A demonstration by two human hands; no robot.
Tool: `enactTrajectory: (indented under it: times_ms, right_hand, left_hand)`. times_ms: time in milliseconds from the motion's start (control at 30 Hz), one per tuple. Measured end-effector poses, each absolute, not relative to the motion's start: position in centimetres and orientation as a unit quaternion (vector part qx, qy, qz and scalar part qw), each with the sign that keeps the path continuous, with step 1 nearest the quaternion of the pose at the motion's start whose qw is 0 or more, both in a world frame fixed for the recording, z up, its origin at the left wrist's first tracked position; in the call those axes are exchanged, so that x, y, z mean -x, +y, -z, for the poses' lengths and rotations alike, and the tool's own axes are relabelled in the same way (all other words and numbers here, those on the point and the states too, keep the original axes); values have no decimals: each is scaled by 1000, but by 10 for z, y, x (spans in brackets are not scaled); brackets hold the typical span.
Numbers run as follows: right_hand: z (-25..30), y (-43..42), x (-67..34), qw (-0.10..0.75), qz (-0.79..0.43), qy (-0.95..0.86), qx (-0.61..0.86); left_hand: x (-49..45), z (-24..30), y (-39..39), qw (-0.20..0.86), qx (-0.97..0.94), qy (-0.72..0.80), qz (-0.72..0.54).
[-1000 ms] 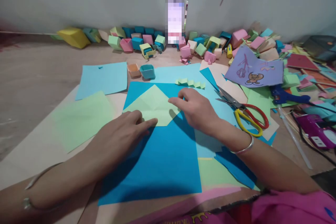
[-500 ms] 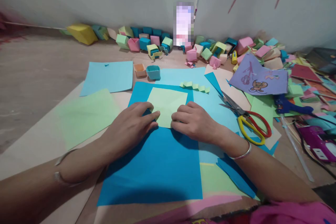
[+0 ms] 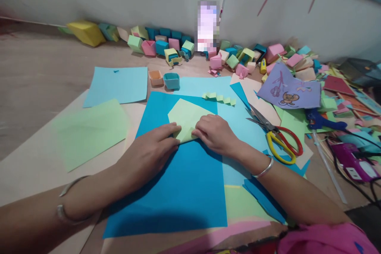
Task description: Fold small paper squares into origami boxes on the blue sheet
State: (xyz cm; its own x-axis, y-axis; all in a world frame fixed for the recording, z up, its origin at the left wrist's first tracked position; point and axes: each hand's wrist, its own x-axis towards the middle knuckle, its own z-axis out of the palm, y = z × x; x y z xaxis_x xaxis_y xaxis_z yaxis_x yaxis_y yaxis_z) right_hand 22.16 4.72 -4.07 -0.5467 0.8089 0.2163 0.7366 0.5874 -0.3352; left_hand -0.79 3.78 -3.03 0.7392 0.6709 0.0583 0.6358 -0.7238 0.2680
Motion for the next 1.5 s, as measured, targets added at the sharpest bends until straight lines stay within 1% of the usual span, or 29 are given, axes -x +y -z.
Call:
enactTrajectory:
  times_ms: [100,200,333,433,567,900,1300,1500]
  right_hand:
    - [40,47,-221,161,-107,-879,436]
    - [44,47,-219,168,-96,-867,460]
    - [53,46,-216,181,-33,-847,499]
    - [55,45,-214,167,7,-843,511]
    - [54,43,-210,152,30,-842,517]
    - [51,43,-206,123,46,-846,517]
    - [44,40,-204,97,47,-848,519]
    - [45,37,-201,96,45,-839,534]
  left_hand:
    - [7,28,36,131,-920,360,-77]
    - [4,28,39,136,-919,358,-94]
    - [1,31,43,125,-912,374,-116]
    - [-1,34,45,116,-910,377,-125]
    - [-3,36,44,115,-908,381,-134]
    - [-7,40,46,60,-913,389,-107]
    - [-7,38,46,86,-906,398,-116]
    - [-9,32,46,117,-899,411,-91]
